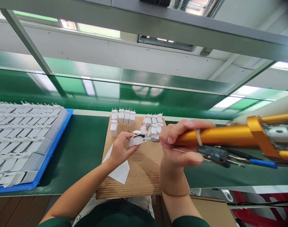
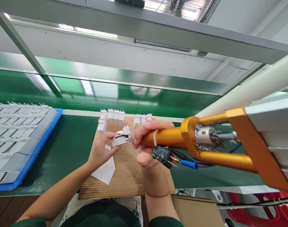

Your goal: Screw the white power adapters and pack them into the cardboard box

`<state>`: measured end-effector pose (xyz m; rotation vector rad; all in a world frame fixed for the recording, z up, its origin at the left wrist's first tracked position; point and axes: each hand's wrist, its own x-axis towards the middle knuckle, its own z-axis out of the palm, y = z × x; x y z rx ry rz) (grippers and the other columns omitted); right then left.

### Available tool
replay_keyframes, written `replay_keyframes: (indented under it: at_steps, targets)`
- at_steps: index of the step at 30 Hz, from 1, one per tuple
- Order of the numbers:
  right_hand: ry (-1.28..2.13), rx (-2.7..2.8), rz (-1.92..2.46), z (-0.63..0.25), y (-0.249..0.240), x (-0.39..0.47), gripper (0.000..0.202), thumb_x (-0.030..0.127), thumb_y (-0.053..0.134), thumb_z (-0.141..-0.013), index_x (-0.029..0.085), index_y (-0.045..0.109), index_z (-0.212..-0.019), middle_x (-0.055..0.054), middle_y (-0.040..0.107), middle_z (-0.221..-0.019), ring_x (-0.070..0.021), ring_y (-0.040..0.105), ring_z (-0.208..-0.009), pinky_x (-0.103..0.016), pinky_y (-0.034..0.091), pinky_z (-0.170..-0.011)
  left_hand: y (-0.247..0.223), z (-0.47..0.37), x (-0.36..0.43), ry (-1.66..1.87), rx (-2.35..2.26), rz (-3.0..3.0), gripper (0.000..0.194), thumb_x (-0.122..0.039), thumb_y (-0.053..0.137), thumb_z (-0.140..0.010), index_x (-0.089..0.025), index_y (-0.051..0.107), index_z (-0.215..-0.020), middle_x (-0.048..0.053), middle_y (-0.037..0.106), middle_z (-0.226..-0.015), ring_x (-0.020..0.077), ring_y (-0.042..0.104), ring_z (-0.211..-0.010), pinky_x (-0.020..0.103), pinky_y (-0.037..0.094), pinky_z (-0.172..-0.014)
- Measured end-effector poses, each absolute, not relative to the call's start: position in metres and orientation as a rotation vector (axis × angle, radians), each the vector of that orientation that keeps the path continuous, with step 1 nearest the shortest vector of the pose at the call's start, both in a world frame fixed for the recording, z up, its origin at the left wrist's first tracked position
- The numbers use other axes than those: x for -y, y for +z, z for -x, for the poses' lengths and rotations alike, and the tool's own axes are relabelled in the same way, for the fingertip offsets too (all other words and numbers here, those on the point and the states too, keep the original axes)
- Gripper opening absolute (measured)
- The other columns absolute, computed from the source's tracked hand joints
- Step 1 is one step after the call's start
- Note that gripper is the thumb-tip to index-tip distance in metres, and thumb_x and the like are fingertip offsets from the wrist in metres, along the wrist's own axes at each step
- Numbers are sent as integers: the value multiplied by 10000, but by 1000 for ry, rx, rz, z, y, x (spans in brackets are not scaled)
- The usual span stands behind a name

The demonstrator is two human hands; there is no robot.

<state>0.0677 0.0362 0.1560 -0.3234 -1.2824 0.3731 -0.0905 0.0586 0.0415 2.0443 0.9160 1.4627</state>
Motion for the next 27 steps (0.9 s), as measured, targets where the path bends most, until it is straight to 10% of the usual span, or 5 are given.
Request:
replay_keyframes:
  at_steps: [8, 27]
  targets:
    - [336, 1279, 270, -63, 158, -38, 455, 621, 685, -780, 285, 592, -1074, 88, 464, -539, -65, 300, -302, -225, 294, -231, 21, 69, -51, 1316, -745, -1552, 346, -261, 772, -776, -198, 591, -1063, 61, 678, -1039, 180, 674, -1017, 394, 571, -957]
    - [398, 1255, 247, -62, 159, -35, 440, 582, 715, -778, 258, 598, -1052, 76, 488, -553, -70, 337, -321, -228, 325, -266, 32, 55, -42, 1350, -628, -1378, 435, -397, 813, -755, -195, 546, -1033, 97, 676, -1058, 204, 679, -1000, 349, 577, -822]
